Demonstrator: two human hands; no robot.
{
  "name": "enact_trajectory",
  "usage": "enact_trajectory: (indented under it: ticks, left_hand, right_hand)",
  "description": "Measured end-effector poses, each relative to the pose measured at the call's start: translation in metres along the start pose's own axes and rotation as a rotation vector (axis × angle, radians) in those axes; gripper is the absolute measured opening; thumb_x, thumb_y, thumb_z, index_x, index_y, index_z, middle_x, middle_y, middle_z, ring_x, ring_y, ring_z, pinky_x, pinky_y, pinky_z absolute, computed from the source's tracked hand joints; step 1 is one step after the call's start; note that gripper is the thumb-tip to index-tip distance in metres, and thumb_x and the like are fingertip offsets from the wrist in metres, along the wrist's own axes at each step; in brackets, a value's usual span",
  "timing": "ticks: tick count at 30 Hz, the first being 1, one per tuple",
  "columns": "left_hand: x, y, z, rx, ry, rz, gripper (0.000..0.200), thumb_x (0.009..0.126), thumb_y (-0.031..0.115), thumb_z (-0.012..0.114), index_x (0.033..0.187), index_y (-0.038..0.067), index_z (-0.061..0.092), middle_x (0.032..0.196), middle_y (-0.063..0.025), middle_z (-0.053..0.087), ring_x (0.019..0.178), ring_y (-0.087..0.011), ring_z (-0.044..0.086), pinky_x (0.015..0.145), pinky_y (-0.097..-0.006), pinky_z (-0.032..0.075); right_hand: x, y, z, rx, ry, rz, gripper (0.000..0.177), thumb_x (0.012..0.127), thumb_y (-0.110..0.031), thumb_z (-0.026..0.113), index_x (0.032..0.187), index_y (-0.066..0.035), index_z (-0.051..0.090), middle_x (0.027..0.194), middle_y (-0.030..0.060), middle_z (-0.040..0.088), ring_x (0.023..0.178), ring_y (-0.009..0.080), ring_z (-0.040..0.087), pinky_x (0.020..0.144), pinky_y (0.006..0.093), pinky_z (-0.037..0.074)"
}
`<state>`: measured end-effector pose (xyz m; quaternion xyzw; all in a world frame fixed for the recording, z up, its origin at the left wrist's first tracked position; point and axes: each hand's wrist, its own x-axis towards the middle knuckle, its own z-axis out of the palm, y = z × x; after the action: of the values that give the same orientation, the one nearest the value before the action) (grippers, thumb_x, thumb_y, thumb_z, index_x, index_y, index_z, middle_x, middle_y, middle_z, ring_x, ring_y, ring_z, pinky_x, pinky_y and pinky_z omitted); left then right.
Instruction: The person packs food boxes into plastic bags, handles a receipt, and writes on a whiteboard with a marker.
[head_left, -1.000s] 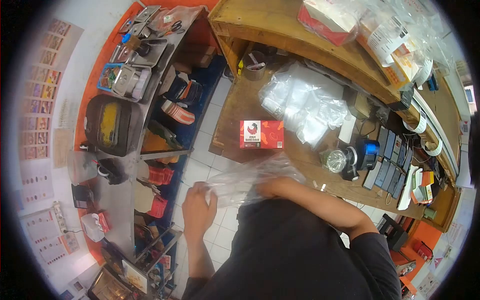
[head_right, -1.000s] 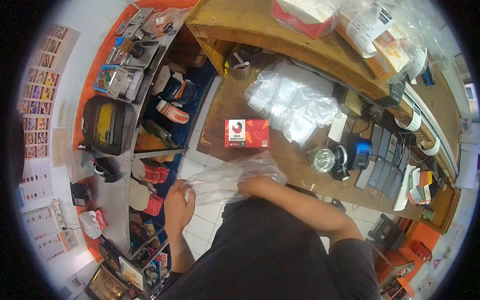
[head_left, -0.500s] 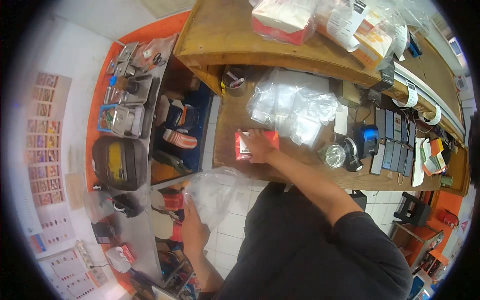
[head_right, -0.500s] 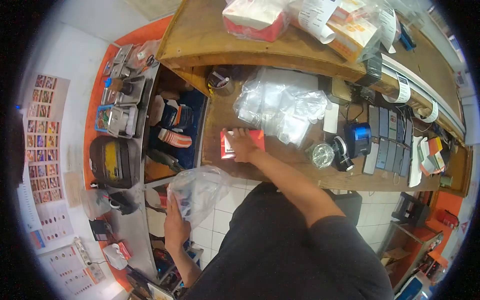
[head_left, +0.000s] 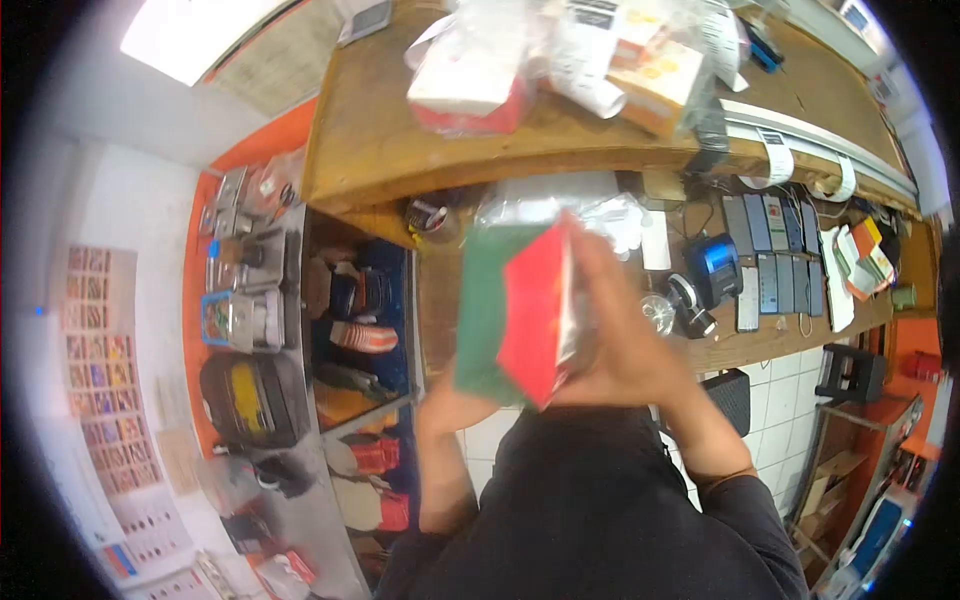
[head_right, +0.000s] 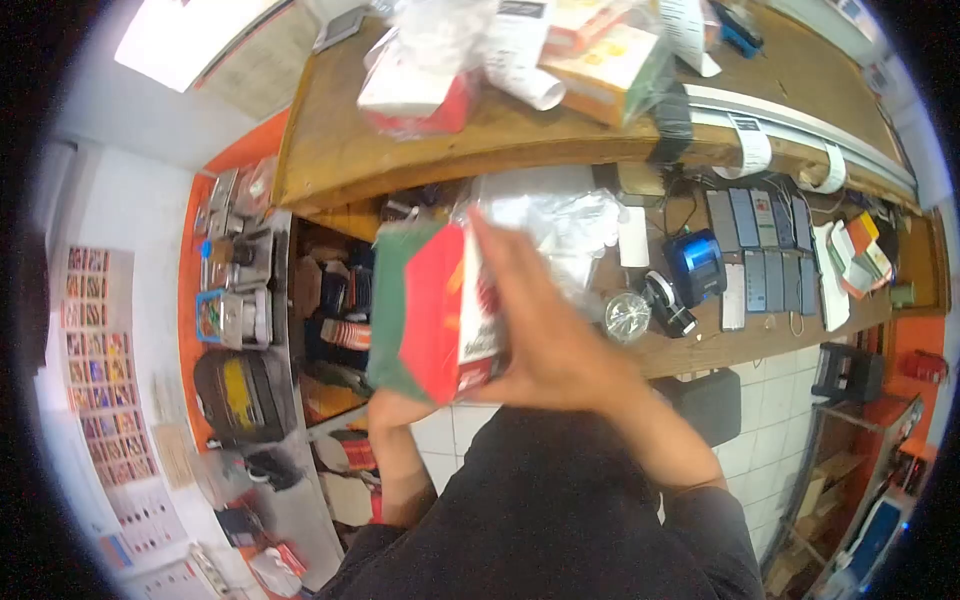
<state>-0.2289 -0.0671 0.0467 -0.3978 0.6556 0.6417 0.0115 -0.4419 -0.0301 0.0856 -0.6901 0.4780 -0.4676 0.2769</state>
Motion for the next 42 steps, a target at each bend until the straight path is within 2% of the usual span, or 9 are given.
enact_trajectory:
  ticks: [5,8,17,23,25,27,30,33,42]
  left_hand:
    - [0.009,-0.094,-0.029,0.205,0.105,0.142,0.076,0.074,0.003,0.059,0.143,0.001,0.026,0.145,-0.0244,0.031,0.135,-0.0335,0.032,0.109,-0.0364,0.028]
    - [0.023,-0.127,-0.023,0.421,0.262,0.164,0.101,0.074,0.002,0.057,0.144,-0.002,-0.017,0.153,-0.0264,0.0,0.144,-0.0318,0.005,0.115,-0.0366,0.013]
    - [0.007,-0.129,-0.009,0.218,0.42,0.111,0.085,0.075,-0.007,0.047,0.148,0.0,0.005,0.154,-0.0219,0.009,0.143,-0.0323,0.012,0.115,-0.0379,0.014]
    - [-0.018,-0.144,-0.012,0.208,0.506,-0.005,0.089,0.069,-0.011,0.047,0.149,0.006,0.012,0.153,-0.021,0.018,0.142,-0.0326,0.018,0.113,-0.0359,0.02]
    - [-0.018,-0.129,-0.013,0.269,0.476,-0.003,0.088,0.07,-0.01,0.047,0.149,0.007,0.014,0.152,-0.0211,0.019,0.142,-0.0327,0.019,0.112,-0.0369,0.023]
    - [-0.014,-0.128,-0.01,0.165,0.431,-0.01,0.087,0.071,-0.009,0.047,0.149,0.008,0.014,0.152,-0.0215,0.021,0.141,-0.0341,0.02,0.112,-0.0378,0.024]
    - [-0.003,-0.118,-0.014,-0.029,0.415,-0.091,0.086,0.071,-0.008,0.048,0.149,0.007,0.013,0.151,-0.0218,0.021,0.14,-0.0355,0.021,0.112,-0.038,0.024]
    - [0.0,-0.118,-0.022,0.1,0.412,-0.087,0.087,0.071,-0.007,0.049,0.149,0.006,0.012,0.151,-0.0221,0.021,0.14,-0.0362,0.021,0.112,-0.0372,0.024]
    - [0.004,-0.12,-0.036,0.155,0.402,-0.089,0.082,0.073,-0.008,0.048,0.148,0.003,0.016,0.153,-0.0219,0.012,0.141,-0.0349,0.017,0.113,-0.0376,0.022]
  right_hand:
    - [-0.023,0.081,0.074,0.168,-0.204,0.089,0.114,0.059,-0.016,0.083,0.144,0.001,0.009,0.135,0.0263,0.03,0.129,0.0426,0.03,0.11,0.0436,0.026]
    - [-0.09,0.172,0.135,-0.03,-0.315,0.167,0.102,0.065,-0.014,0.079,0.142,0.001,0.014,0.138,0.0263,0.028,0.131,0.0435,0.028,0.109,0.048,0.025]
    - [-0.092,0.203,0.232,-0.885,-0.637,0.152,0.057,0.085,-0.019,0.053,0.138,-0.005,0.038,0.122,0.0165,0.048,0.122,0.0335,0.041,0.099,0.0486,0.035]
    - [-0.06,0.194,0.194,-0.377,-1.072,0.355,0.061,0.083,-0.03,0.066,0.133,-0.002,0.045,0.116,0.017,0.059,0.112,0.0314,0.054,0.096,0.0453,0.04]
    - [0.0,0.161,0.104,0.184,-1.103,0.138,0.054,0.085,-0.028,0.067,0.128,-0.001,0.048,0.116,0.0174,0.061,0.108,0.0265,0.058,0.092,0.0407,0.045]
    - [0.027,0.176,0.055,1.139,-1.029,0.653,0.043,0.088,-0.024,0.065,0.123,-0.001,0.053,0.116,0.0152,0.061,0.105,0.0224,0.06,0.089,0.0359,0.047]
    - [0.049,0.271,-0.003,0.834,-0.531,0.723,0.034,0.088,-0.025,0.064,0.114,-0.002,0.062,0.114,0.0128,0.062,0.104,0.0218,0.06,0.09,0.0346,0.047]
    - [0.009,0.391,-0.013,-0.841,-0.362,0.411,0.048,0.086,-0.028,0.062,0.127,-0.007,0.05,0.135,0.0169,0.046,0.127,0.0323,0.04,0.106,0.0426,0.032]
    - [0.021,0.363,-0.033,-0.765,-0.15,0.441,0.04,0.089,-0.028,0.054,0.123,-0.009,0.05,0.125,0.0153,0.052,0.117,0.0306,0.047,0.1,0.0449,0.037]
